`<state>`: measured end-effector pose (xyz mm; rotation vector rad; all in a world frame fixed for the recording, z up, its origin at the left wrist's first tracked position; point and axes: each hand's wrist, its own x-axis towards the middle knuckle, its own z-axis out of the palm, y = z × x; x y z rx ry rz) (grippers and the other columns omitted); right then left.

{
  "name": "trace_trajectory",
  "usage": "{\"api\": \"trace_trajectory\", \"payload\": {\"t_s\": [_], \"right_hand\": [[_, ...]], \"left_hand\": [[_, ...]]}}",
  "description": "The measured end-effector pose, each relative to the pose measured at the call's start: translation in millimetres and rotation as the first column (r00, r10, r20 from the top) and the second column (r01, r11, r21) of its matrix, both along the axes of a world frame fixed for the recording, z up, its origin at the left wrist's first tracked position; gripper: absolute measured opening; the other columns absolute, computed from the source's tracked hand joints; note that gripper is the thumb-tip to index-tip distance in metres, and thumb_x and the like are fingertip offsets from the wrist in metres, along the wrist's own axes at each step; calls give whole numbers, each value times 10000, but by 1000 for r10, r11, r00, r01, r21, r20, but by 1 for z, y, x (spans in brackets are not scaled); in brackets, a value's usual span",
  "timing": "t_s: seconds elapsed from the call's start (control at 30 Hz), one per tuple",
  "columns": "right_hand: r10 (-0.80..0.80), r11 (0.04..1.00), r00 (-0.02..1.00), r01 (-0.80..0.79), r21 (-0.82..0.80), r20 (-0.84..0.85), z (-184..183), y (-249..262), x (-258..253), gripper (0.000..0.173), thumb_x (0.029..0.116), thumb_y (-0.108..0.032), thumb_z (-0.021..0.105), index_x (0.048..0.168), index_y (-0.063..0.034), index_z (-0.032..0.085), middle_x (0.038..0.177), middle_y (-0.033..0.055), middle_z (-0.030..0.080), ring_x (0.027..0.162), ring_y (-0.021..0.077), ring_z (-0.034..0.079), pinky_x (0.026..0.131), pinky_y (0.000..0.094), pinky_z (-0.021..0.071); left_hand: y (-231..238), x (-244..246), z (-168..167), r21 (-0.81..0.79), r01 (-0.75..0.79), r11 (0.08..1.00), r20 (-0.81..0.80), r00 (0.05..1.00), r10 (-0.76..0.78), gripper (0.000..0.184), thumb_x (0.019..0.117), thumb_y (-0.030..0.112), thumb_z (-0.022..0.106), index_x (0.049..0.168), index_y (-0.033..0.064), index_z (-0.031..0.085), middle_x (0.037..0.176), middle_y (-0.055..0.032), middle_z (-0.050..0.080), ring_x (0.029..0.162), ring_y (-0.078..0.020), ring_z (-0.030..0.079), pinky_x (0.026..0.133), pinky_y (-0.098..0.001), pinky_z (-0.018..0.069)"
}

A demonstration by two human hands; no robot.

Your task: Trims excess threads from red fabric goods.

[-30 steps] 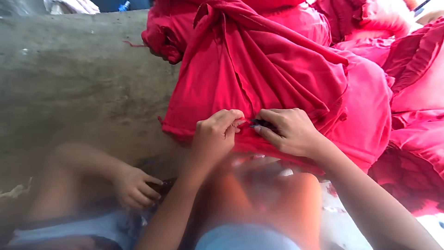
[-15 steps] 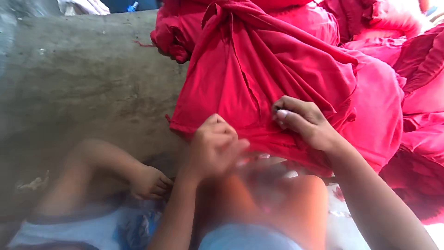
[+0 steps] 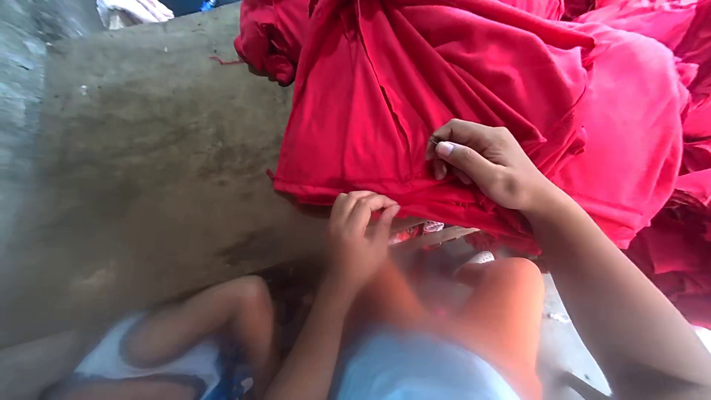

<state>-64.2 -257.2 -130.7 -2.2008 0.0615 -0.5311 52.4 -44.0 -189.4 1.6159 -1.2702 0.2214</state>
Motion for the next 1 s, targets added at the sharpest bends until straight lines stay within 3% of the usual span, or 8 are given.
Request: {"api": "trace_trajectory", "payload": {"t_s": [0.13, 0.2, 0.33, 0.47, 0.57, 0.7, 0.77, 1.0], "right_hand": [[-7, 1000, 1000, 7, -15, -22, -2, 1, 1, 302, 1089, -271, 394, 1084, -120, 654, 799, -124, 644, 604, -65, 507, 534, 143, 405], [-3, 1000, 1000, 3, -6, -19, 0, -1, 0, 311, 1096, -260, 379, 1093, -109, 651, 810, -112, 650, 603, -59, 517, 535, 142, 417], [-19, 1000, 1000, 19, -7, 9, -1, -1, 1, 332, 1101, -253, 362, 1100, -85, 648, 826, -88, 652, 618, -51, 526, 555, 147, 434], [17, 991, 999, -11, -131, 45, 5, -4, 2, 340, 1072, -303, 420, 1098, -62, 657, 894, -39, 638, 730, -24, 548, 649, 173, 458], [-34, 929, 999, 16, -370, -41, 19, -4, -1, 427, 944, -455, 635, 1138, -77, 666, 996, 67, 666, 845, 165, 623, 715, 391, 511], [-167, 892, 983, 120, -437, -71, 28, -18, 9, 234, 993, -224, 610, 1150, -69, 688, 843, 92, 681, 724, 250, 652, 659, 501, 522], [-256, 869, 956, 163, -468, -142, 35, -19, 16, 243, 971, -199, 662, 1165, -54, 679, 882, 146, 691, 779, 338, 669, 682, 584, 508], [-383, 717, 917, 372, -589, 113, 47, 9, 16, 351, 898, -210, 734, 1178, -15, 651, 1064, 197, 661, 920, 388, 673, 668, 555, 511]], "left_hand": [[16, 1, -4, 190, 315, 930, -12, 948, -319, 219, 1005, 276, 649, 928, 100, 755, 962, -5, 711, 954, -108, 639, 848, -267, 527], [18, 9, 0, 146, 248, 958, 70, 963, -260, 269, 967, 333, 678, 859, 105, 771, 898, -9, 729, 911, -126, 642, 830, -288, 517], [2, 32, 17, 135, -44, 990, 263, 965, 7, 249, 956, 283, 734, 1133, 111, 767, 1179, -99, 708, 1126, -263, 606, 1001, -396, 444], [-16, 44, 24, 87, -64, 994, 334, 942, 32, 188, 1034, 190, 620, 1009, 58, 753, 1069, -96, 759, 1083, -253, 673, 972, -391, 485], [-29, 46, 32, 108, -149, 983, 353, 930, 102, 203, 1063, 162, 546, 1050, 21, 691, 912, -118, 721, 886, -260, 677, 868, -389, 499], [-48, 49, 44, 200, -276, 940, 342, 919, 197, 214, 1052, 192, 566, 1128, 51, 709, 1038, -150, 712, 971, -336, 653, 830, -465, 480], [-51, 44, 50, 162, -278, 947, 318, 923, 217, 205, 1009, 152, 633, 1174, 73, 726, 1187, -173, 663, 1074, -356, 611, 896, -458, 482], [-49, 26, 47, 175, -126, 977, 150, 984, 100, 240, 1003, 185, 627, 1109, -8, 721, 1058, -157, 724, 942, -222, 730, 856, -333, 604]]}}
